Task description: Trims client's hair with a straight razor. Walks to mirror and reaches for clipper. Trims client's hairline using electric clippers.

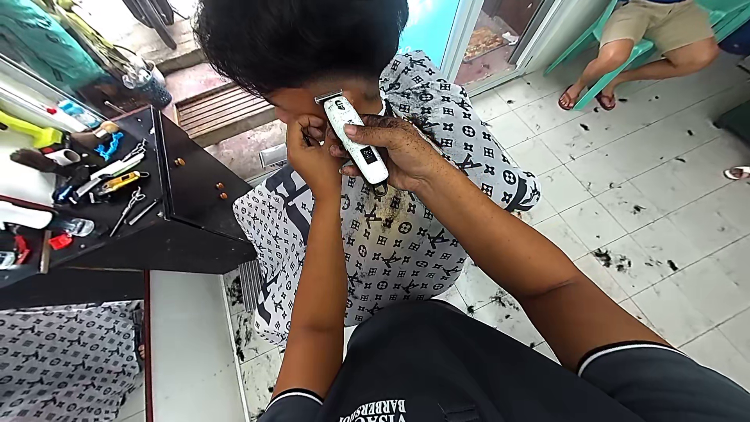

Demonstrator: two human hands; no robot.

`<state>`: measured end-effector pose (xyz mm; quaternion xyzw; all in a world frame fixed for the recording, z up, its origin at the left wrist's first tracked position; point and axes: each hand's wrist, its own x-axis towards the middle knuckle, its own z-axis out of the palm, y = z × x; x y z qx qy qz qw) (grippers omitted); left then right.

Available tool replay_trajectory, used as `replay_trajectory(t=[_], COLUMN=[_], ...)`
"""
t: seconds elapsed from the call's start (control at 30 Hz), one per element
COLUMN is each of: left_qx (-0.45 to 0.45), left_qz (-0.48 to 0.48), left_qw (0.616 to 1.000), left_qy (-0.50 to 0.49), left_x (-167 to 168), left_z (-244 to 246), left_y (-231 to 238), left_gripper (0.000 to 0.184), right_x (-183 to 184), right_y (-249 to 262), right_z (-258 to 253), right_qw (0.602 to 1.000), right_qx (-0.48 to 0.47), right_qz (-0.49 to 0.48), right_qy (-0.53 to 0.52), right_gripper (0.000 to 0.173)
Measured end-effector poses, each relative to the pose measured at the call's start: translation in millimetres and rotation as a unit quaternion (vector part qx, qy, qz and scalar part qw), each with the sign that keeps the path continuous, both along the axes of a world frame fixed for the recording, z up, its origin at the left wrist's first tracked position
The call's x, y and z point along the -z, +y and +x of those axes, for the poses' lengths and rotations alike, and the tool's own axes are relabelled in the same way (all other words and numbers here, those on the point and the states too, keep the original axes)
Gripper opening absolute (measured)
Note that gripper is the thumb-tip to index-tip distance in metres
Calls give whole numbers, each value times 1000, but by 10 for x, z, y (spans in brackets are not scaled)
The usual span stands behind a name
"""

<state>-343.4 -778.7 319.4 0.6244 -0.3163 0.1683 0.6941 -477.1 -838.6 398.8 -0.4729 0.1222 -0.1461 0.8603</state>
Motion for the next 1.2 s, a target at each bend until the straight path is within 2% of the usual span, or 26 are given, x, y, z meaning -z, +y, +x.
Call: replay_trajectory(t=[0.1,0.23,0.3,0.37,0.4,0.47,0.77,0.9,1.2], left_qx=[-6,-8,-8,-7,-8,-7,-15,-14,-15], left_qz=[-5,-4,-4,-5,-4,-5,-5,-9,-3], left_qw=[1000,1000,1000,1000,1000,1000,1000,1000,1000], left_qy=[-3,3,5,-1,-6,-10,-14,-10,-9], left_x=[-6,5,-10,-15,-14,-14,-17,-11,9], left_z=[-12,-3,-5,-4,5,12,-3,10,20], left_y=[-12,-15,-17,-14,-11,-8,-5,-16,-1], left_gripper=[12,13,18,25,27,29,27,27,28], right_x=[19,45,77,117,124,119,167,153,91], right_y=[3,18,11,-34,-59,-93,-81,-97,-42], right_z=[13,19,-11,-66,-93,-121,-25,-33,-16], right_qw=[1000,1000,995,967,949,928,890,895,868], right_qx=[5,10,48,112,137,165,189,177,180], right_qz=[11,9,-82,-229,-284,-332,-412,-407,-457], right_qy=[-14,-21,-30,-12,5,34,37,46,68], right_gripper=[20,20,34,55,61,63,68,68,68])
